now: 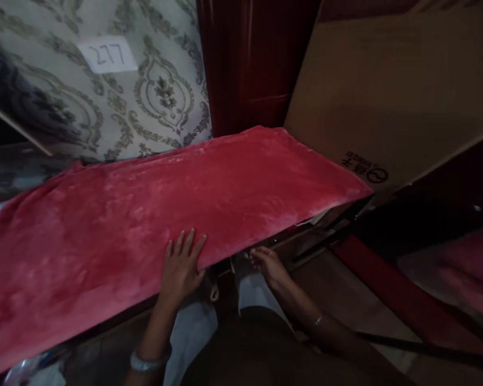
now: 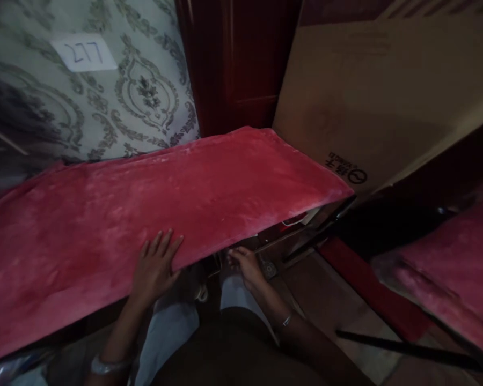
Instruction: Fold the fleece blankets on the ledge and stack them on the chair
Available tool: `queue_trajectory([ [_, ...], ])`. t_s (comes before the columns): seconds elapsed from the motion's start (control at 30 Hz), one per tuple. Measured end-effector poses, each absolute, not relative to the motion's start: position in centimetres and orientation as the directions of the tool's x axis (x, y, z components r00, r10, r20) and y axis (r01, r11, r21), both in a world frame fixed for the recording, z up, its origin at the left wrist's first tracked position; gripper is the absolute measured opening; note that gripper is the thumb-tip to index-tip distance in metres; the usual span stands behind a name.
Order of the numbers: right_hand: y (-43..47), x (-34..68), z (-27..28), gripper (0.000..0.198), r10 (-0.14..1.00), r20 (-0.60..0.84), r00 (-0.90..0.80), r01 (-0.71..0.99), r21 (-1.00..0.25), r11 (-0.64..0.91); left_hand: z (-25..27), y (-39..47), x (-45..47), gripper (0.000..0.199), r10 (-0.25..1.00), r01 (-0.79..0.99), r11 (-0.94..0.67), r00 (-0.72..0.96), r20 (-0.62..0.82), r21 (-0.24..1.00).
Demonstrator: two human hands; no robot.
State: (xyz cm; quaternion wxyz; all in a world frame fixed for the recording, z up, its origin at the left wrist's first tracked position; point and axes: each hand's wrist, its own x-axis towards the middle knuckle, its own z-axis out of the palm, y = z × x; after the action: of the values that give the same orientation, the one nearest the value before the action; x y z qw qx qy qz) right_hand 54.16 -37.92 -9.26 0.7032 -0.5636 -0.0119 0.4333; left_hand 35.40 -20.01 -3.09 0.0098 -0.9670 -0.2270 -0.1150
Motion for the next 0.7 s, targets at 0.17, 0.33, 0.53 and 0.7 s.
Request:
queue_trajectory([
  [0.17,-39.1,53.9,-9.5,0.060,0.687,-0.532,0.495,-0.640,-0.758,-0.126,-3.0,-20.4,35.5,0.082,0.467,0.461,-0.884,0.863,0.193,0.080],
  [0.33,-36.5,52.2,-8.8,0.055,0.686,-0.500,0.529,-0.637,-0.768,-0.068,-2.6,-20.8,35.3,0.085,0.490,0.481,-0.872,0.857,0.159,0.093],
  [0.53,-37.3,51.2,-9.8,0.044,0.635,-0.415,0.651,-0.599,-0.795,0.095,-2.5,-20.9,35.2,0.086,0.471,0.468,-0.881,0.862,0.185,0.065],
  [0.7,-39.0,49.8,-11.0,0.041,0.589,-0.439,0.679,-0.618,-0.775,0.134,-2.9,-20.5,35.1,0.084,0.431,0.432,-0.900,0.868,0.246,0.053],
])
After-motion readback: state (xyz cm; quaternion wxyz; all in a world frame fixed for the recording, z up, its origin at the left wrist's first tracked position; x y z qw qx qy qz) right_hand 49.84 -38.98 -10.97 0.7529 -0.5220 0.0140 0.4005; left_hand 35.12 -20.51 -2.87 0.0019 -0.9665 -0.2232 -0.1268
